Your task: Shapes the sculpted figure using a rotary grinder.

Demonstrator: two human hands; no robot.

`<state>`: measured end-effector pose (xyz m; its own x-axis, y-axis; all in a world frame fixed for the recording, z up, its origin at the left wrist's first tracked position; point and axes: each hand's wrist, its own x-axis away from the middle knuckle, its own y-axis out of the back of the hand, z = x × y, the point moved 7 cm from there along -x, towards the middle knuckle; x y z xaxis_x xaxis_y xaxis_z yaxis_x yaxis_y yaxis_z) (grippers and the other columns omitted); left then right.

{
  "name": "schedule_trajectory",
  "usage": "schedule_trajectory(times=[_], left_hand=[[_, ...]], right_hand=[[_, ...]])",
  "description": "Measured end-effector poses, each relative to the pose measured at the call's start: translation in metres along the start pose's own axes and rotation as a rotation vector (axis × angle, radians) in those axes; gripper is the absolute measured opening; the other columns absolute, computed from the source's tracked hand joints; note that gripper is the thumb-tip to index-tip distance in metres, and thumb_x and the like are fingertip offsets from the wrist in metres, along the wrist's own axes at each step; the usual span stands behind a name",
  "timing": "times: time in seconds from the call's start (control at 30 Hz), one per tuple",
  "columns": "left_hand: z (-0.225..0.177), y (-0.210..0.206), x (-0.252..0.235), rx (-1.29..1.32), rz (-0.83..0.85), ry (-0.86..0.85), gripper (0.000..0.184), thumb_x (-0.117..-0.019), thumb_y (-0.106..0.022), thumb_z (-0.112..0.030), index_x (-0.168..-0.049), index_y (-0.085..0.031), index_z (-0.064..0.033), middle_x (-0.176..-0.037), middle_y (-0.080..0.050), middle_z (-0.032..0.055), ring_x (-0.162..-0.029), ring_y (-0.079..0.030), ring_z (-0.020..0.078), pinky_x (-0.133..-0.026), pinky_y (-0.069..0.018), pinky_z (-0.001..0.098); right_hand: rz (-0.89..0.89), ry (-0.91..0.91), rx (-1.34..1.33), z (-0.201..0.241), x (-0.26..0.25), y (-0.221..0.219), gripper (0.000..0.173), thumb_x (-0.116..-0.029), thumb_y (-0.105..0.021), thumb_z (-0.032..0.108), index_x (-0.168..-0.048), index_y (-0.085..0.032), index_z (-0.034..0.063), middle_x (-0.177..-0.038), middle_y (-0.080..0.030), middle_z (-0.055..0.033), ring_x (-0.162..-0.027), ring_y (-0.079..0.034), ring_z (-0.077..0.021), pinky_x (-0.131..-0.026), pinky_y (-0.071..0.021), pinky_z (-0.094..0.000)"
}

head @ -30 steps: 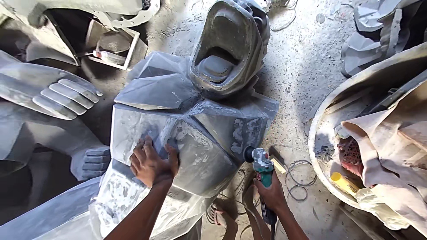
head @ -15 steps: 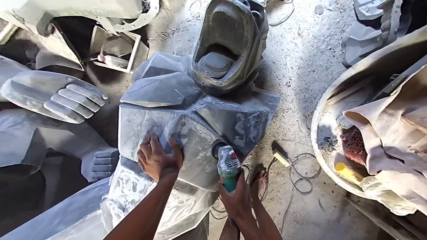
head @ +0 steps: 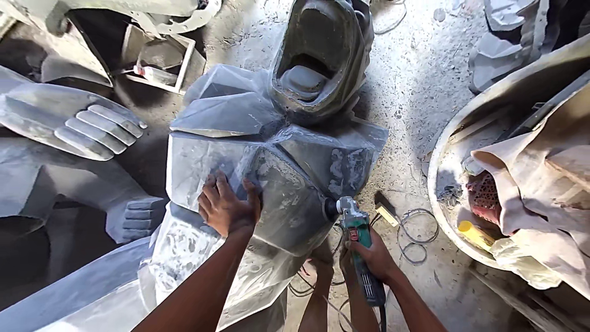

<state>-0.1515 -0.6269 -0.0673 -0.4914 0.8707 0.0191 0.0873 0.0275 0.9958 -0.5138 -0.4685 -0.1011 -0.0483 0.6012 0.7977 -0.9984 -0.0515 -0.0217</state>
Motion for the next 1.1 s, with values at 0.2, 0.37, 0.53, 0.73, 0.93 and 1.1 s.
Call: schedule_trajectory(times=[0.2, 0.37, 0.53, 0.73, 0.93, 1.1], left_hand=[[0.000, 0.000, 0.001, 0.027, 0.029, -0.016, 0.081, -0.0936, -0.033, -0.072, -0.155, -0.045, -0.0197, -0.156, -0.045, 0.0161, -0.141, -0.044, 0.0396, -0.110, -0.0347, 0.0626], [-0.002, 0.001, -0.001, 0.009, 0.031, 0.002, 0.082, -0.0925, -0.031, -0.074, -0.155, -0.045, -0.0221, -0.155, -0.046, 0.0146, -0.141, -0.044, 0.0375, -0.111, -0.0339, 0.0606], [-0.001, -0.001, -0.002, 0.011, 0.014, 0.004, 0.082, -0.0920, -0.032, -0.073, -0.154, -0.046, -0.0222, -0.155, -0.047, 0.0130, -0.140, -0.046, 0.0369, -0.111, -0.0338, 0.0585], [0.000, -0.003, -0.002, 0.004, 0.019, -0.001, 0.082, -0.0915, -0.032, -0.074, -0.155, -0.045, -0.0227, -0.156, -0.047, 0.0132, -0.140, -0.046, 0.0372, -0.111, -0.0335, 0.0585], [-0.002, -0.002, -0.001, 0.010, 0.016, -0.002, 0.084, -0.0914, -0.029, -0.074, -0.155, -0.045, -0.0212, -0.156, -0.047, 0.0131, -0.141, -0.045, 0.0366, -0.112, -0.0328, 0.0588], [-0.003, 0.000, -0.001, 0.014, 0.018, 0.004, 0.081, -0.0919, -0.031, -0.071, -0.154, -0.046, -0.0214, -0.156, -0.047, 0.0147, -0.140, -0.045, 0.0377, -0.110, -0.0336, 0.0595]], right_hand=[[0.236, -0.128, -0.072, 0.042, -0.023, -0.002, 0.057, -0.0912, -0.071, 0.036, -0.133, -0.050, 0.0044, -0.089, -0.070, -0.0163, -0.072, -0.072, -0.0271, -0.069, -0.0635, -0.0413], [0.282, -0.208, -0.009, 0.039, -0.024, 0.016, 0.056, -0.0918, -0.070, 0.043, -0.131, -0.053, 0.0072, -0.088, -0.069, -0.0185, -0.070, -0.070, -0.0282, -0.067, -0.0622, -0.0430], [0.257, -0.314, -0.021, 0.007, -0.003, 0.037, 0.057, -0.0916, -0.069, 0.038, -0.134, -0.046, 0.0059, -0.089, -0.069, -0.0148, -0.070, -0.071, -0.0273, -0.064, -0.0632, -0.0431], [0.288, -0.231, 0.027, 0.047, -0.025, 0.019, 0.056, -0.0913, -0.069, 0.040, -0.131, -0.051, 0.0058, -0.089, -0.069, -0.0167, -0.071, -0.071, -0.0276, -0.067, -0.0629, -0.0428], [0.315, -0.206, -0.015, 0.057, -0.029, 0.009, 0.055, -0.0918, -0.070, 0.040, -0.132, -0.051, 0.0065, -0.089, -0.068, -0.0178, -0.071, -0.070, -0.0273, -0.068, -0.0622, -0.0422], [0.301, -0.298, -0.048, 0.020, -0.015, 0.028, 0.053, -0.0927, -0.067, 0.038, -0.131, -0.047, 0.0060, -0.085, -0.068, -0.0144, -0.069, -0.071, -0.0270, -0.065, -0.0633, -0.0434]])
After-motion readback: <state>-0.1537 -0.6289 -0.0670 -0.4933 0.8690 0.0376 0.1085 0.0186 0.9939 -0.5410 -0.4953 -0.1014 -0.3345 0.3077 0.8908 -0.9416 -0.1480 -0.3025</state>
